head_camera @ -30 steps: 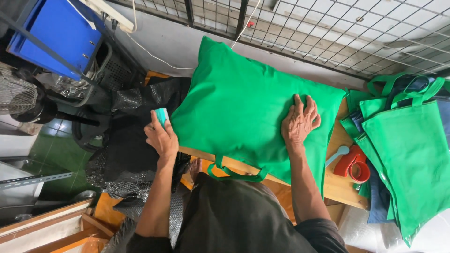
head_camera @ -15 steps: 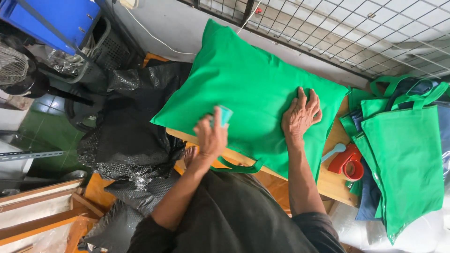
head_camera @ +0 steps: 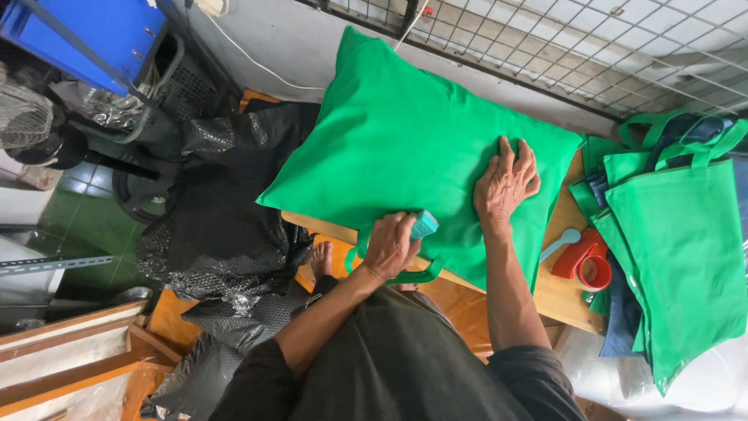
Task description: Using a handheld vacuum pump to remove air from a storage bag containing a pillow to compress it for packaging.
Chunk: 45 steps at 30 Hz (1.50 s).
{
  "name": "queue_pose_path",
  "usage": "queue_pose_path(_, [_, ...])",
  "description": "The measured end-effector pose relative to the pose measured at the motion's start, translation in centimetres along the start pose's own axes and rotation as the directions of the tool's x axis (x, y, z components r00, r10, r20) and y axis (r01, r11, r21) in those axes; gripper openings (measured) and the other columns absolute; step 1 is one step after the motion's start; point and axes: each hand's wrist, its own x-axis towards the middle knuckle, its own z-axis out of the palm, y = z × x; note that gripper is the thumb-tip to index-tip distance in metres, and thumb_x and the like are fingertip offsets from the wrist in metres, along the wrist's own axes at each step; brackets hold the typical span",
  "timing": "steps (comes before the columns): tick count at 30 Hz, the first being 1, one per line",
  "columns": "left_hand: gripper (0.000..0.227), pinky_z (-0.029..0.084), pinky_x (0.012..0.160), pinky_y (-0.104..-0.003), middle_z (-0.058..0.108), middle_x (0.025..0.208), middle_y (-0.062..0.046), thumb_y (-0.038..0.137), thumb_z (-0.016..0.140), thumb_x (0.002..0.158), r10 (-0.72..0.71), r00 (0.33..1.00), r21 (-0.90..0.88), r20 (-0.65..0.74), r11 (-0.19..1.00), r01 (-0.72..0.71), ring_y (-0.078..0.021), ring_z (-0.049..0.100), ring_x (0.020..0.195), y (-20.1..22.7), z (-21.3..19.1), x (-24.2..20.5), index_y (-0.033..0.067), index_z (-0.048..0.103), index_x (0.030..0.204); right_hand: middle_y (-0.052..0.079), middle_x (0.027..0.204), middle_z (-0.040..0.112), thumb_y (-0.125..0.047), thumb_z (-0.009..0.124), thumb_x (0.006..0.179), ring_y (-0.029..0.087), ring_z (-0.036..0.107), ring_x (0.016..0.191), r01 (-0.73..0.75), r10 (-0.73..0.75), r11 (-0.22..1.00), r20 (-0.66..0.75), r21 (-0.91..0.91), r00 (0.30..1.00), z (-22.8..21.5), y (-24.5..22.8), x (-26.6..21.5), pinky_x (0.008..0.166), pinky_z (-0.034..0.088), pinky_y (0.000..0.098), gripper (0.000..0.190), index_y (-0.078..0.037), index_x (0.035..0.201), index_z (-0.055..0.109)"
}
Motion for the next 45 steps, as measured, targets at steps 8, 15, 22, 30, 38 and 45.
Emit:
queue_pose_path(8, [0.058, 0.046, 0.086, -0.052, 0.050, 0.112, -0.023, 0.022, 0.068, 0.095, -0.484, 0.835, 0.121, -0.259, 0.842, 0.526, -0.0442, 0.055, 0.098, -14.6, -10.1, -0.2, -0.0068, 0.042, 0.139, 0.006, 0.151, 0.035, -0.027, 0.048, 0.108, 0.030, 0.027, 0.145, 0.024, -0.024, 1.000, -0.017, 0.006, 1.000, 0.5, 0.0, 0.0, 0.109, 0.017, 0.0590, 0.035, -0.027, 0.143, 0.053])
queue_pose_path(15, [0.060, 0.036, 0.107, -0.062, 0.050, 0.127, -0.037, 0.025, 0.056, 0.102, -0.826, 0.524, 0.001, -0.208, 0.536, 0.844, -0.0581, 0.047, 0.122, -24.4, -10.4, -4.3, -0.0073, 0.040, 0.150, 0.007, 0.149, 0.039, -0.027, 0.048, 0.109, 0.030, 0.032, 0.144, 0.038, -0.039, 0.999, -0.065, -0.011, 0.997, 0.6, 0.3, 0.2, 0.108, 0.020, 0.0582, 0.033, -0.025, 0.141, 0.056])
queue_pose_path(22, [0.063, 0.037, 0.106, -0.046, 0.053, 0.127, -0.023, 0.017, 0.065, 0.101, -0.454, 0.712, -0.115, -0.536, 0.875, 0.471, -0.0413, 0.051, 0.116, -11.5, -10.9, 10.5, 0.0045, 0.040, 0.158, 0.005, 0.151, 0.038, -0.030, 0.046, 0.109, 0.028, 0.031, 0.145, -0.003, 0.002, 1.000, -0.066, -0.020, 0.998, 0.5, -0.2, -0.3, 0.110, 0.019, 0.0564, 0.035, -0.028, 0.142, 0.055])
queue_pose_path(30, [0.058, 0.046, 0.071, -0.047, 0.057, 0.109, -0.012, 0.033, 0.066, 0.091, -0.089, 0.971, 0.042, 0.224, 0.996, 0.082, -0.0324, 0.058, 0.092, 4.8, 3.3, 17.6, 0.0132, 0.049, 0.142, 0.004, 0.154, 0.044, -0.026, 0.046, 0.106, 0.024, 0.037, 0.144, -0.025, 0.029, 0.999, -0.115, 0.043, 0.993, 1.8, 1.5, -1.0, 0.112, 0.018, 0.0508, 0.042, -0.019, 0.147, 0.046])
queue_pose_path(38, [0.051, 0.051, 0.067, -0.050, 0.057, 0.102, -0.013, 0.029, 0.073, 0.085, -0.265, 0.964, 0.253, -0.023, 0.931, 0.262, -0.0354, 0.060, 0.090, -7.0, -1.7, 21.4, 0.0086, 0.059, 0.130, 0.003, 0.153, 0.045, -0.028, 0.047, 0.106, 0.024, 0.040, 0.144, -0.045, 0.045, 0.999, -0.118, 0.003, 0.992, 1.7, 0.9, -0.9, 0.114, 0.019, 0.0496, 0.038, -0.020, 0.143, 0.052])
queue_pose_path(45, [0.040, 0.056, 0.073, -0.056, 0.061, 0.106, -0.021, 0.044, 0.058, 0.093, -0.879, 0.473, 0.136, 0.059, 0.477, 0.868, -0.0454, 0.068, 0.100, -32.5, 4.9, 14.6, 0.0156, 0.064, 0.121, 0.001, 0.153, 0.045, -0.030, 0.048, 0.106, 0.022, 0.038, 0.146, -0.066, 0.059, 0.997, -0.124, -0.047, 0.990, 2.1, 0.2, -0.8, 0.115, 0.019, 0.0504, 0.036, -0.022, 0.141, 0.053])
